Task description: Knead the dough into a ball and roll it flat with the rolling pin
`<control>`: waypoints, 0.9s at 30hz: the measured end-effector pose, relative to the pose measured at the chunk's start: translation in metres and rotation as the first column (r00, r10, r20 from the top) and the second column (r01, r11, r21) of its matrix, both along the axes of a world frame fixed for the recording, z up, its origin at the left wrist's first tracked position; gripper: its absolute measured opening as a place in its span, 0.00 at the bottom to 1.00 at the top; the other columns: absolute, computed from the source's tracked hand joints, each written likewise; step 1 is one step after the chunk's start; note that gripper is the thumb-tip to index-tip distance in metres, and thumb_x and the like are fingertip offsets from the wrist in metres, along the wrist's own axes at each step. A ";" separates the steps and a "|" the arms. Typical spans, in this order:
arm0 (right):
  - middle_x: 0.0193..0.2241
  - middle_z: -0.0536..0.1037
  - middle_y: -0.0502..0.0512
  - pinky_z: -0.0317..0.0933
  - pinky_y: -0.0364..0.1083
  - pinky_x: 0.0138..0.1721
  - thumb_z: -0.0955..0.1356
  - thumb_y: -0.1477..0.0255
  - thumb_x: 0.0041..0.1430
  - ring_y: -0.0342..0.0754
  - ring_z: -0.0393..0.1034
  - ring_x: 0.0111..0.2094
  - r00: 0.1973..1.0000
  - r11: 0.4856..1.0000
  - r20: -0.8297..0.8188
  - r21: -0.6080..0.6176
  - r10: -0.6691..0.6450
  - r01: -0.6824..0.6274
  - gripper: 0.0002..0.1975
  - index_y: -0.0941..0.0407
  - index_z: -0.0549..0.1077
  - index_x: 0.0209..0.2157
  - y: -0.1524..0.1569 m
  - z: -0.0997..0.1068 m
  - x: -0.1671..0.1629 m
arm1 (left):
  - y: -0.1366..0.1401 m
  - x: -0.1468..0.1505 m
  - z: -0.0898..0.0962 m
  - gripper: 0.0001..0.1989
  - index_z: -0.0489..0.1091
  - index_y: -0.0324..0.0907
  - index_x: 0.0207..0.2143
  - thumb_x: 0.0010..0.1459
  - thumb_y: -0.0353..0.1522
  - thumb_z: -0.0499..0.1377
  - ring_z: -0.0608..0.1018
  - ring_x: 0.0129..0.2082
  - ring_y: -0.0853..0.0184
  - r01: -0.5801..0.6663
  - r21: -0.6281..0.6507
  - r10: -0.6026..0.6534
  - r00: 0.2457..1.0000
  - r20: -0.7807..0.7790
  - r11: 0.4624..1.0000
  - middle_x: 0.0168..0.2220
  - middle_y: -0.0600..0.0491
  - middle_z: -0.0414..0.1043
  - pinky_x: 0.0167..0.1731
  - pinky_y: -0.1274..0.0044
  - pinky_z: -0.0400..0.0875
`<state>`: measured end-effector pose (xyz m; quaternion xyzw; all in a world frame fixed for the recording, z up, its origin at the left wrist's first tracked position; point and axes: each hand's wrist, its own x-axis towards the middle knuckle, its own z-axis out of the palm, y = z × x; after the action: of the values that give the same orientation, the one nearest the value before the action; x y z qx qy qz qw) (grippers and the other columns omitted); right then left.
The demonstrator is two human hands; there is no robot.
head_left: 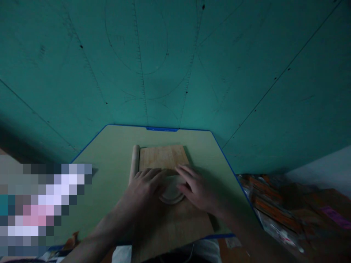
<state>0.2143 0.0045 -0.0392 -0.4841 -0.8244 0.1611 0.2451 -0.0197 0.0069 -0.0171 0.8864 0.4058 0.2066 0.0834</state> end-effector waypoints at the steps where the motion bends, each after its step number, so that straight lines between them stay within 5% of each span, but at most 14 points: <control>1: 0.61 0.70 0.63 0.62 0.58 0.62 0.66 0.67 0.66 0.58 0.64 0.63 0.999 0.999 0.010 -0.018 0.032 -0.032 0.25 0.54 0.67 0.63 -0.003 -0.002 0.000 | -0.002 0.000 -0.002 0.16 0.69 0.42 0.55 0.65 0.30 0.58 0.78 0.50 0.56 0.023 0.009 -0.022 0.999 -0.031 1.000 0.53 0.45 0.76 0.49 0.61 0.76; 7: 0.57 0.73 0.63 0.69 0.54 0.56 0.70 0.63 0.63 0.56 0.70 0.57 0.997 0.993 0.006 -0.091 0.082 -0.081 0.27 0.54 0.68 0.62 -0.022 -0.005 0.006 | -0.023 -0.003 -0.019 0.18 0.68 0.40 0.57 0.67 0.34 0.57 0.78 0.51 0.54 0.098 0.162 -0.092 0.995 -0.045 0.982 0.53 0.42 0.76 0.46 0.62 0.78; 13: 0.59 0.71 0.64 0.67 0.56 0.58 0.72 0.61 0.61 0.59 0.67 0.59 0.990 0.991 0.039 -0.026 0.135 -0.134 0.34 0.53 0.63 0.66 -0.032 -0.003 0.005 | -0.026 0.000 -0.029 0.22 0.68 0.38 0.58 0.66 0.38 0.59 0.77 0.53 0.50 0.123 0.224 -0.120 0.992 -0.026 0.967 0.55 0.38 0.74 0.44 0.59 0.80; 23: 0.53 0.77 0.65 0.71 0.56 0.53 0.70 0.64 0.64 0.58 0.73 0.53 0.930 0.924 0.211 0.175 0.302 -0.340 0.18 0.57 0.76 0.53 -0.011 0.003 0.007 | -0.022 0.000 0.000 0.15 0.70 0.44 0.55 0.67 0.32 0.57 0.77 0.52 0.57 0.282 0.140 -0.269 0.957 -0.107 0.949 0.55 0.45 0.73 0.46 0.64 0.80; 27: 0.56 0.76 0.64 0.69 0.54 0.56 0.70 0.67 0.64 0.56 0.71 0.56 0.929 0.921 0.157 0.154 0.334 -0.358 0.17 0.57 0.76 0.53 0.016 0.009 0.003 | -0.006 -0.002 0.009 0.13 0.71 0.43 0.52 0.65 0.28 0.59 0.77 0.50 0.57 0.212 0.130 -0.194 0.971 -0.137 0.969 0.54 0.45 0.73 0.46 0.64 0.80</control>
<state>0.2177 0.0204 -0.0302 -0.3157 -0.9221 0.0953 0.2023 -0.0213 0.0004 -0.0079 0.9380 0.3013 0.1704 0.0150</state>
